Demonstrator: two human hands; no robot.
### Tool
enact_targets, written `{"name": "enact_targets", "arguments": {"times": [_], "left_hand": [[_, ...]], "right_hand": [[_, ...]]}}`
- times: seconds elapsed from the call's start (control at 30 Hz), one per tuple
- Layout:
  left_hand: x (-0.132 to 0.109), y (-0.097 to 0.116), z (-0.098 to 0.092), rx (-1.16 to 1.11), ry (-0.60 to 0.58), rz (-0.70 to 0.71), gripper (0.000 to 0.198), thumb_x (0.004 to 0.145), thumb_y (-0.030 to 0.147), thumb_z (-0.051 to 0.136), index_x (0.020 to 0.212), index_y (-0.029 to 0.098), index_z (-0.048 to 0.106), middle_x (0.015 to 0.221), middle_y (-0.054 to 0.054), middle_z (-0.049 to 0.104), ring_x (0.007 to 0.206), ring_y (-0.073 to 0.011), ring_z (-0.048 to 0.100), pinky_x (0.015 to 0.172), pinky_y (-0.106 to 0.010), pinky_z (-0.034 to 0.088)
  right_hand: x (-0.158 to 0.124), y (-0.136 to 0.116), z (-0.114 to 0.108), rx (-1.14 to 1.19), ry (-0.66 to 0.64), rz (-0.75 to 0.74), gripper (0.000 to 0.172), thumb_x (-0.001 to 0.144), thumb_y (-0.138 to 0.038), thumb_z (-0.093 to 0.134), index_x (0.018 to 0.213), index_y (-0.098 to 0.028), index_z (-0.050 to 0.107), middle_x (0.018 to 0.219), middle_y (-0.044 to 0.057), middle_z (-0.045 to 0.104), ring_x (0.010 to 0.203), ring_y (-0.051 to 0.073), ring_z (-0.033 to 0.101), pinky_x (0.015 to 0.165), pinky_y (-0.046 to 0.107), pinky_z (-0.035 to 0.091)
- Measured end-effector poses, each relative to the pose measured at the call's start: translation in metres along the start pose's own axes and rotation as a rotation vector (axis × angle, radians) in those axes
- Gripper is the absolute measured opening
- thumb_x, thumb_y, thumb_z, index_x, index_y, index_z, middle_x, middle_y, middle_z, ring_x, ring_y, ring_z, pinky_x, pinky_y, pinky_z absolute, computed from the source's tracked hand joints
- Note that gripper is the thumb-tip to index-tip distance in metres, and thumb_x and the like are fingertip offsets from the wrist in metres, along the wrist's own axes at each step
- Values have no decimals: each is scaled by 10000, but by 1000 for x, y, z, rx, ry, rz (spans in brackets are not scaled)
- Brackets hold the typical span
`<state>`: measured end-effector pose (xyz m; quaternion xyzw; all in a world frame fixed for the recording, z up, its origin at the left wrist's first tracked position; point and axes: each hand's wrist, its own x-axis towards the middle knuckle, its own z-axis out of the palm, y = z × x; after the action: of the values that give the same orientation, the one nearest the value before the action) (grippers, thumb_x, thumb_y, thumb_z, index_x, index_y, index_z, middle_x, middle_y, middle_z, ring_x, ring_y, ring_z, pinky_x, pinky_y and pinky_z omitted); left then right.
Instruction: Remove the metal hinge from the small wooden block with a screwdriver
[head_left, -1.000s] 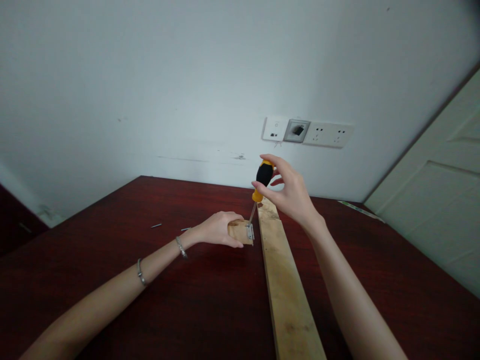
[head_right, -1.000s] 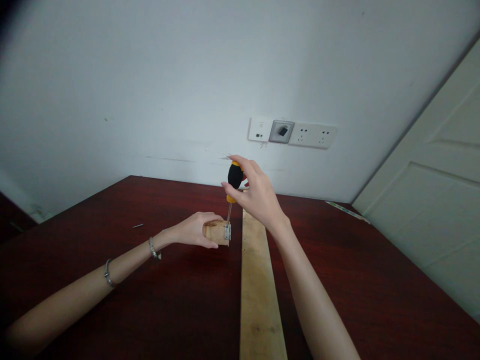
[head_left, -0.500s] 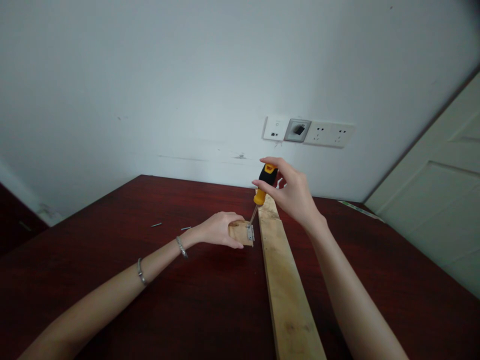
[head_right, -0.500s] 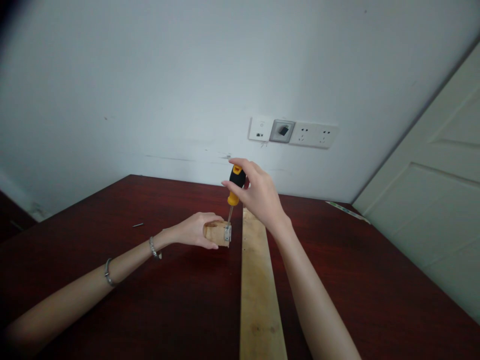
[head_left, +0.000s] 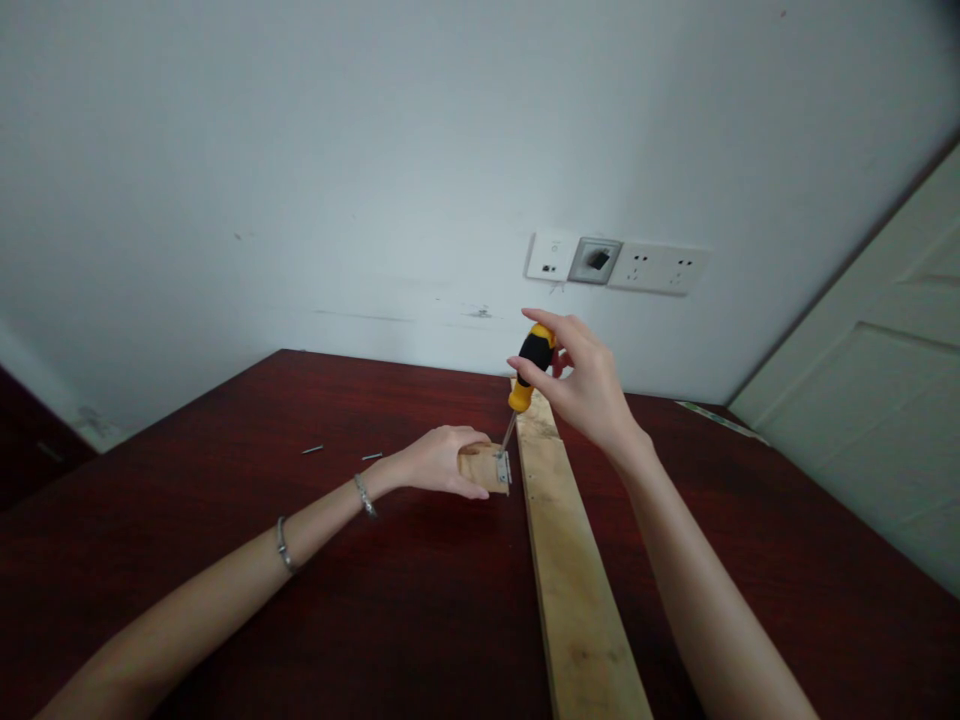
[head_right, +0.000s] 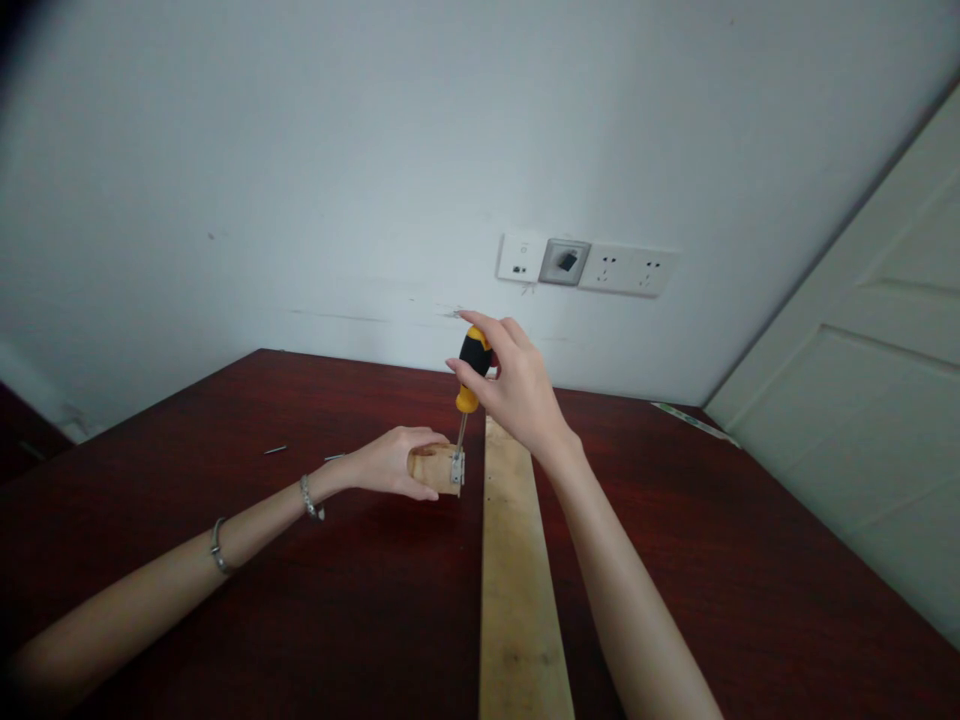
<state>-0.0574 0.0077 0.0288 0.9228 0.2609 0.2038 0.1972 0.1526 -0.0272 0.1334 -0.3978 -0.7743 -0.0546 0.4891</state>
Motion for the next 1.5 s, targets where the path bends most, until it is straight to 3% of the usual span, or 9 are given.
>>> {"name": "enact_targets", "arguments": {"times": [0.1,0.2,0.4,0.6,0.77,1.0,1.2,1.37,1.5], "left_hand": [[0,0,0,-10,-2,-2,598,652,515,774,1117,172,620,1039,-65,658,899,-226,625,790,-303,465],[0,1,1,-19,3,-8,597,646,516,775,1111,172,626,1028,-62,662,896,-227,627,795,-303,465],[0,2,2,-21,-3,-21,586,638,496,786,1112,187,631,1021,-53,664,882,-227,629,787,-307,468],[0,2,1,-14,7,-6,611,651,505,777,1137,171,618,1054,-69,660,912,-234,626,803,-310,466],[0,1,2,5,2,-12,606,645,515,778,1120,170,625,1027,-63,662,889,-231,629,782,-309,467],[0,3,1,-27,3,-17,608,656,517,770,1134,176,616,1054,-67,660,914,-234,627,800,-309,469],[0,5,1,-20,-11,-4,568,654,507,773,1099,184,630,1002,-51,663,867,-220,629,762,-298,468],[1,5,0,-39,19,-13,606,644,506,781,1135,188,623,1048,-61,663,903,-230,630,798,-313,469],[1,7,-1,-28,13,-19,575,646,497,782,1104,182,634,1026,-60,664,895,-228,629,782,-305,468]], "right_hand": [[0,-1,2,105,-10,-2,522,831,-246,556,1342,-258,447,1180,86,596,893,197,585,723,361,537],[-1,-4,3,127,-13,-9,490,819,-249,566,1303,-253,488,1167,90,571,978,214,571,726,352,545],[-1,-4,1,23,-14,0,420,803,-334,649,1211,-267,573,971,46,555,727,154,533,679,344,547],[-1,-6,0,125,-31,-16,515,803,-218,575,1307,-272,487,1136,67,576,927,193,573,727,343,560],[-1,-7,0,26,-12,10,444,792,-308,648,1227,-249,583,1005,59,515,786,161,541,685,337,563],[0,-7,0,107,-33,-16,518,803,-216,582,1309,-273,488,1123,66,560,924,193,569,699,334,566],[1,-4,0,36,-38,17,444,805,-279,631,1244,-268,564,1015,56,560,755,159,559,693,353,563],[0,-6,0,96,-22,1,529,809,-219,571,1324,-293,479,1194,68,581,895,195,571,686,345,568],[1,-6,1,63,-21,9,491,795,-298,655,1273,-259,547,1058,68,603,768,167,563,624,325,562]]}}
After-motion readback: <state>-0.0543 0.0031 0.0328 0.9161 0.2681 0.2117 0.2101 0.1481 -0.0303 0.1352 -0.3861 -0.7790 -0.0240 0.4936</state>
